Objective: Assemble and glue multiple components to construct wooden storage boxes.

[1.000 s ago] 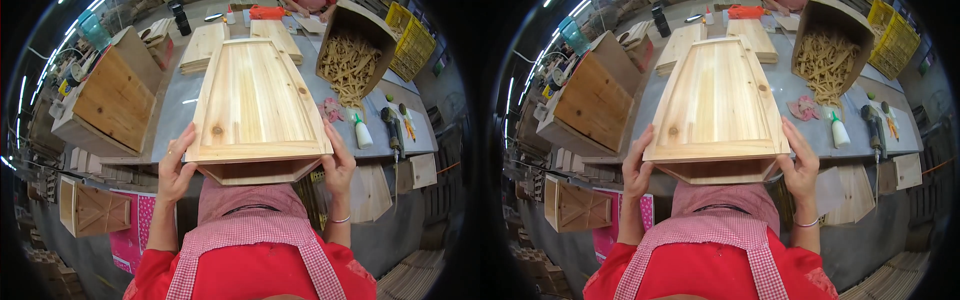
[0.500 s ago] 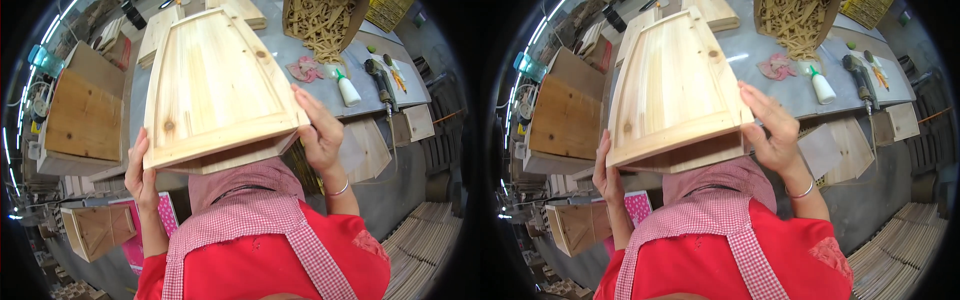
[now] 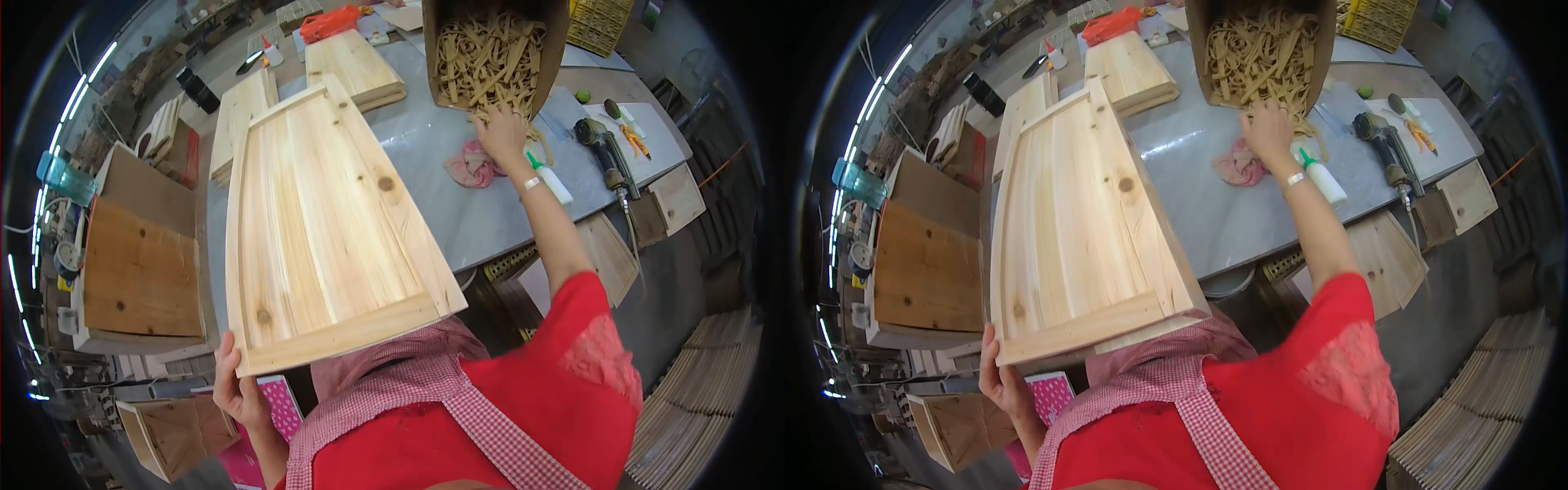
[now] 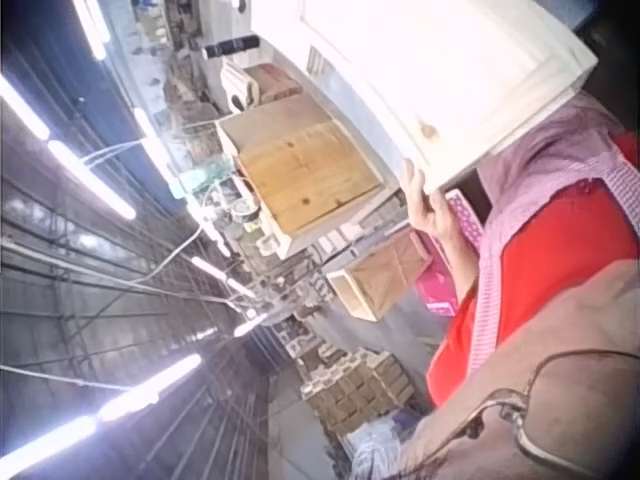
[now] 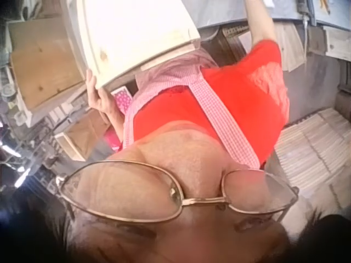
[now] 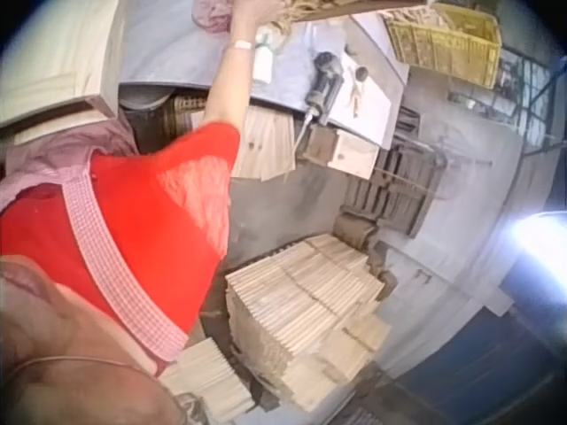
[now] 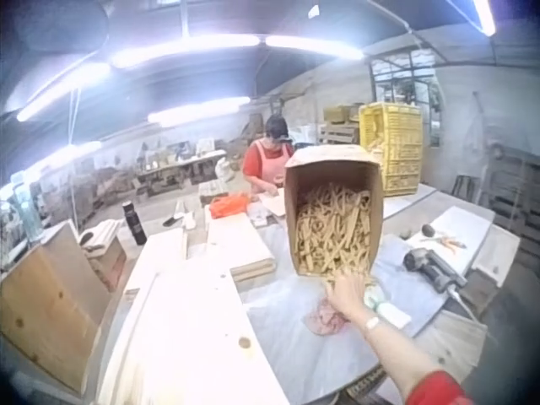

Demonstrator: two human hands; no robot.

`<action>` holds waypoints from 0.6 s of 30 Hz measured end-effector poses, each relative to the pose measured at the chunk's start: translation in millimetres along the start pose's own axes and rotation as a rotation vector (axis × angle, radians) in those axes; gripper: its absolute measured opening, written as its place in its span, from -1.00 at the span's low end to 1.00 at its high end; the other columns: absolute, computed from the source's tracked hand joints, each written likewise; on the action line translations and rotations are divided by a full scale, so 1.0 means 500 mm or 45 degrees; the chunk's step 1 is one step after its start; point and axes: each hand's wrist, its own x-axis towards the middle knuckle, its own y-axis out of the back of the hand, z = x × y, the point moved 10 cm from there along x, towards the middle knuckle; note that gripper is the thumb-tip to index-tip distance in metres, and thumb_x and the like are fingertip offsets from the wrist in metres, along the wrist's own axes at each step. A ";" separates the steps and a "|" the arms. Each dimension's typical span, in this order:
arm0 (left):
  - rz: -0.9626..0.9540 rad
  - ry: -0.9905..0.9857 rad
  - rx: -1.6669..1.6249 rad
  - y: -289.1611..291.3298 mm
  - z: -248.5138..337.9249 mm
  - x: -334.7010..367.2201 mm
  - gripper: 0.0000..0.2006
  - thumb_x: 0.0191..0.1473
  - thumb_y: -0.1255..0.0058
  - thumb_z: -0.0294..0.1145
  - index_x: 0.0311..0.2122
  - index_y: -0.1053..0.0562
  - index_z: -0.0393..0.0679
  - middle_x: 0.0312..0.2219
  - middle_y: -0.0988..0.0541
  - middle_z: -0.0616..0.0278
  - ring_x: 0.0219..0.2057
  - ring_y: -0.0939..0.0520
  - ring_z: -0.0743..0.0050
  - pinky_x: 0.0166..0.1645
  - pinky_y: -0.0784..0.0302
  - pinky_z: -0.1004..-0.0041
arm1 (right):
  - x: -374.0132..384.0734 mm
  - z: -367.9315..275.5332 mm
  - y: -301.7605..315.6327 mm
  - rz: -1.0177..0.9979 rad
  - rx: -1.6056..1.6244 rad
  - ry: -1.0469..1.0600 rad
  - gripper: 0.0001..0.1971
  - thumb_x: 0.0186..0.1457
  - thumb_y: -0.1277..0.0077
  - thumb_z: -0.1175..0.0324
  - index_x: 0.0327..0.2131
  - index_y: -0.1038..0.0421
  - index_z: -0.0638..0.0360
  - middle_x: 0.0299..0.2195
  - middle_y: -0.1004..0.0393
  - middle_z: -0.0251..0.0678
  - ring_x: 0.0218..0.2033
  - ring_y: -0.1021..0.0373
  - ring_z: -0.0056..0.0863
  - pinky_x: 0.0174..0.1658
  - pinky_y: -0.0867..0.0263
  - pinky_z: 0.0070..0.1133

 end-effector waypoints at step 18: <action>-0.041 0.027 0.105 -0.018 0.022 0.015 -0.68 0.15 -0.01 -0.46 0.00 -0.47 -0.34 0.09 -0.44 -0.20 0.14 -0.44 0.04 0.23 -0.24 0.19 | 0.225 -0.125 0.053 -0.243 0.680 0.147 -0.66 0.12 0.02 0.24 -0.10 -0.49 0.23 -0.34 -0.57 -0.07 -0.35 -0.50 -0.18 -0.18 -0.39 -0.37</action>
